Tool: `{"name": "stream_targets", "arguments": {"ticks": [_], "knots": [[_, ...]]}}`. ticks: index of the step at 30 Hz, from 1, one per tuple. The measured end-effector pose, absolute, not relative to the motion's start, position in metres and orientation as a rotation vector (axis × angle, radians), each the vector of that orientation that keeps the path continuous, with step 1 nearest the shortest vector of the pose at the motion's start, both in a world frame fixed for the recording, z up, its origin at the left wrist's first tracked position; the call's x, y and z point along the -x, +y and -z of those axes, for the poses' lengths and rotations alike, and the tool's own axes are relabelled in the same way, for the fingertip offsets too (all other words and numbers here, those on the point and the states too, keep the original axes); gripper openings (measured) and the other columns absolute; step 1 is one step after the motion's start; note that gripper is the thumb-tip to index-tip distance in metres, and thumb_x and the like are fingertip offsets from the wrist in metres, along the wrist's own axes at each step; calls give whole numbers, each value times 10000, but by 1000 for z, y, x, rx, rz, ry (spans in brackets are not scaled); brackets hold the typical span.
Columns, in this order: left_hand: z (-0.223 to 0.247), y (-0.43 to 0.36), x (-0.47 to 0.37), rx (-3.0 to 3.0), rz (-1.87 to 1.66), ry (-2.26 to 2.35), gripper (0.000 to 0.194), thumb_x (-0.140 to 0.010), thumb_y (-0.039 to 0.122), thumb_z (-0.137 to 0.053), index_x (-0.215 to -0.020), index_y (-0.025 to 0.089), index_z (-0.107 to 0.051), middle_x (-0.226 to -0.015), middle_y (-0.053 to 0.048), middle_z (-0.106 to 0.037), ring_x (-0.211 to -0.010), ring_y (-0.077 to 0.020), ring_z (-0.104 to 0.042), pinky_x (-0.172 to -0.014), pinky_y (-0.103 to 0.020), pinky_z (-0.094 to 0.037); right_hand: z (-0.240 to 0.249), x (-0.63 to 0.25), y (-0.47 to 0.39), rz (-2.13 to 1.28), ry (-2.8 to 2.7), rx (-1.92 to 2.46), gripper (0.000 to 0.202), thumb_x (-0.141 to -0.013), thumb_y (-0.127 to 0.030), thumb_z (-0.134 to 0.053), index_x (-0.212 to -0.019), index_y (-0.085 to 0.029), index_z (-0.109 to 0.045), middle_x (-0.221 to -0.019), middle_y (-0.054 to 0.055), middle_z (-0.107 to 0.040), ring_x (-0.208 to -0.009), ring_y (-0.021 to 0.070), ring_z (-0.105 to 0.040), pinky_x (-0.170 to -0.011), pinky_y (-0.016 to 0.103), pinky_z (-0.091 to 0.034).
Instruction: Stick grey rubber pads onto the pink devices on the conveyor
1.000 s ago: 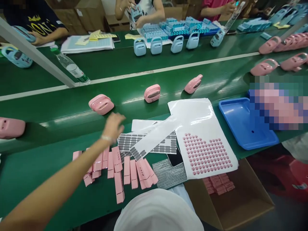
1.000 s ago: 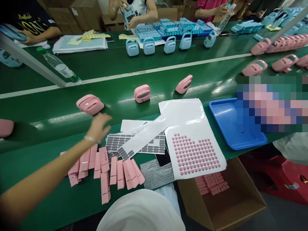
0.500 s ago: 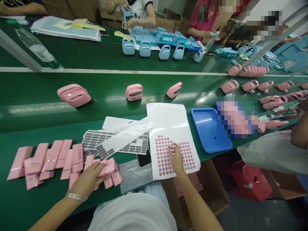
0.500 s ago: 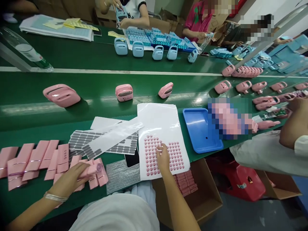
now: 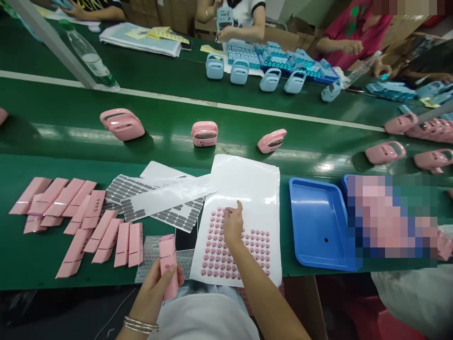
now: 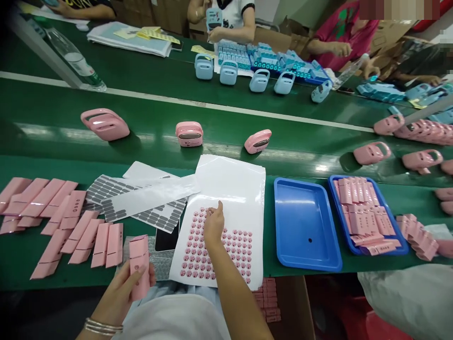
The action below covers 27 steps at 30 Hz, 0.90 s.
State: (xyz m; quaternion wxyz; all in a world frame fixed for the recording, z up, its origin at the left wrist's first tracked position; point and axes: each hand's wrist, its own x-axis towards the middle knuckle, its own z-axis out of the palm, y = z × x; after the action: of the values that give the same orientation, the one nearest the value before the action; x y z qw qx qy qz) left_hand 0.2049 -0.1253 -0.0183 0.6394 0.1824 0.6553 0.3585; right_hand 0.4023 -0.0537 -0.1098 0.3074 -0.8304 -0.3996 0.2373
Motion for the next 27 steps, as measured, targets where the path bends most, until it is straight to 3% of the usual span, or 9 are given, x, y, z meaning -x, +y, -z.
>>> {"name": "stream_targets", "arguments": {"ticks": [3,9,15,20,24,27], "knots": [[7,-127,-219,-348,-853,1475,398,-620,416,-707,-897,179,-549,-689,-14,-610,-608,-162,-568,-565,-281,-509,109,-404,-52,-679,-1085,2184,511,-848,-230,-385,-1342,-141,-289,-1056,115,-604,-950,240,-577,-785,359,-477],[-15,-122,-231,-292,-881,1388,331,-635,385,-708,-841,183,-546,-680,-13,-599,-605,-177,-584,-576,-320,-516,95,-410,-45,-835,-1033,2159,507,-783,-233,-430,-1275,-144,-346,-938,97,-600,-769,226,-588,-577,314,-481],[-24,-114,-240,-396,-853,1283,218,-716,356,-634,-819,197,-524,-688,-9,-589,-547,-141,-539,-481,-259,-425,83,-416,-33,-1013,-789,2103,502,-706,-265,-540,-1162,-153,-360,-842,87,-635,-611,206,-570,-461,302,-443],[-32,-117,-254,-562,-755,1305,296,-819,498,-486,-864,206,-504,-635,8,-525,-500,-117,-466,-473,-251,-391,-1,-412,-52,-1242,-702,1845,489,-686,-358,-657,-1031,-207,-345,-852,38,-663,-785,190,-635,-633,286,-501],[-40,-122,-263,-667,-652,1247,330,-827,537,-456,-901,217,-479,-618,14,-504,-542,-129,-479,-525,-260,-410,-73,-398,-83,-1456,-614,1566,477,-683,-288,-715,-946,-247,-319,-683,-61,-625,-642,124,-592,-547,222,-447],[-44,-124,-268,-735,-608,1234,339,-830,543,-444,-903,216,-490,-638,4,-511,-577,-136,-479,-561,-270,-417,-89,-393,-93,-1454,-557,1530,498,-666,-241,-734,-929,-252,-312,-669,-76,-613,-595,101,-551,-511,199,-421]]}}
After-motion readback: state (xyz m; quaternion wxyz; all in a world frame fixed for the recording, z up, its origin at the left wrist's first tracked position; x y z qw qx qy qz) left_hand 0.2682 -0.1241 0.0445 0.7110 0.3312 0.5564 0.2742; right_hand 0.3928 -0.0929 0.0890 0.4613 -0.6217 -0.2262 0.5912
